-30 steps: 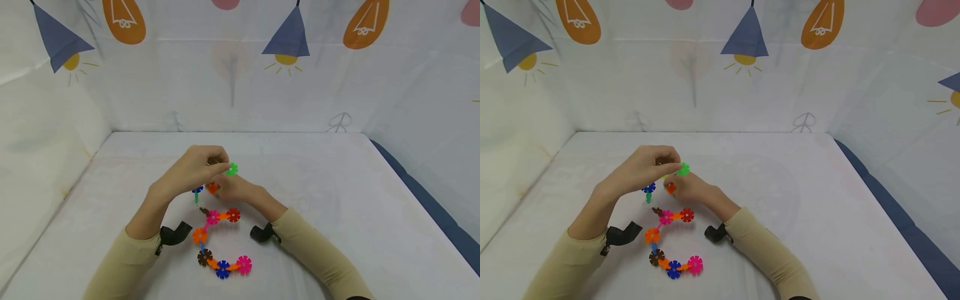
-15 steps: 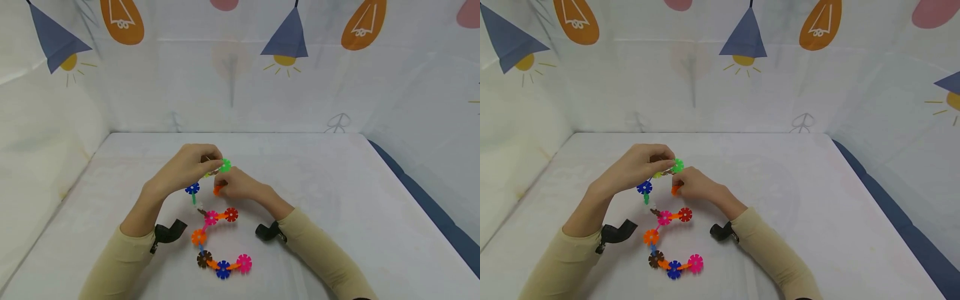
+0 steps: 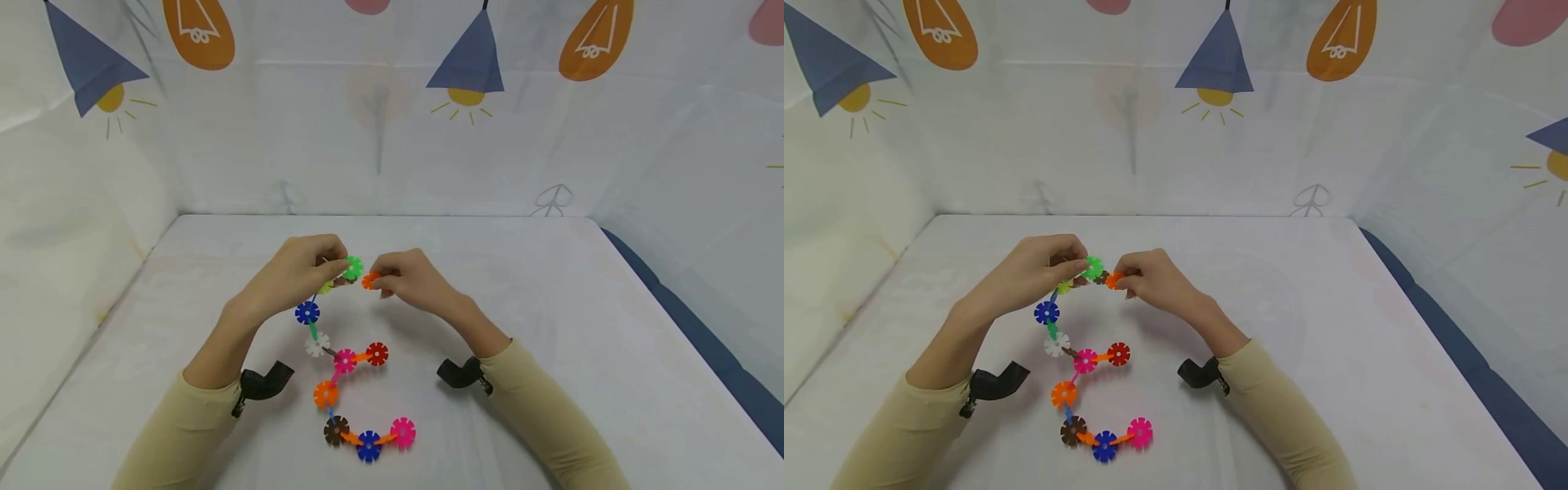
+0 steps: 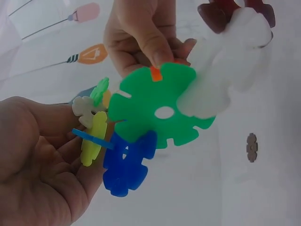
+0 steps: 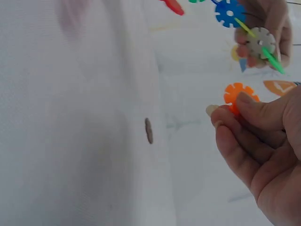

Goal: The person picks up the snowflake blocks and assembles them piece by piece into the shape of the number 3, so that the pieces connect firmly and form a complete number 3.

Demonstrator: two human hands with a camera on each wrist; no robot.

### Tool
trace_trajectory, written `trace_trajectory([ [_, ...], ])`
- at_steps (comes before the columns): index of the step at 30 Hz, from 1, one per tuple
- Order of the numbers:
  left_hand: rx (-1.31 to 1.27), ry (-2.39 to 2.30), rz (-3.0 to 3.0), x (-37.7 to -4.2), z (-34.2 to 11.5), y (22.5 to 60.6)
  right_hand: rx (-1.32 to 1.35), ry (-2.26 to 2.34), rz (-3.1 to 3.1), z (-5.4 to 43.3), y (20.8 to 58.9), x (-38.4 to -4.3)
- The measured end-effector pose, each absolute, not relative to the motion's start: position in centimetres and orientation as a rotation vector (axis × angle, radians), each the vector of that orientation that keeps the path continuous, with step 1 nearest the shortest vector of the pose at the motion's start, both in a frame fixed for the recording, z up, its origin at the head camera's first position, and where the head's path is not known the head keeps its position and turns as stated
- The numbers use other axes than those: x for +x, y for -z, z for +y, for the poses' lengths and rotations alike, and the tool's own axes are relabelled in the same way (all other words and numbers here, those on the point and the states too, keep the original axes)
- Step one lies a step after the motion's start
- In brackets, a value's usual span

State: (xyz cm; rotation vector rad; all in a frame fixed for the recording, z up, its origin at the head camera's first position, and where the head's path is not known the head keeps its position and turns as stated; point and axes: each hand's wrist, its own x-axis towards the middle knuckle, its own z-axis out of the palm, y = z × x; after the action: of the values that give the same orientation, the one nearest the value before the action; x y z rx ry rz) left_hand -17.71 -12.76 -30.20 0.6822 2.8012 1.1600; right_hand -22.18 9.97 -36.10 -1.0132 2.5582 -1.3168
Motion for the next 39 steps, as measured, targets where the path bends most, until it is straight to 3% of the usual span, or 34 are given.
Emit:
trace_trajectory([
  [14,0.649,-1.236,2.771,-17.8,-12.9,30.2,-1.043,1.496,2.658,10.8,33.5,-20.8],
  [28,0.612,-1.360,2.706,-17.6,-12.6,30.3,-1.387,1.525,2.662,10.5,33.7,-20.3],
  [39,0.580,-1.416,2.659,-17.8,-12.6,30.3,-1.405,1.606,2.662,10.6,33.3,-19.9],
])
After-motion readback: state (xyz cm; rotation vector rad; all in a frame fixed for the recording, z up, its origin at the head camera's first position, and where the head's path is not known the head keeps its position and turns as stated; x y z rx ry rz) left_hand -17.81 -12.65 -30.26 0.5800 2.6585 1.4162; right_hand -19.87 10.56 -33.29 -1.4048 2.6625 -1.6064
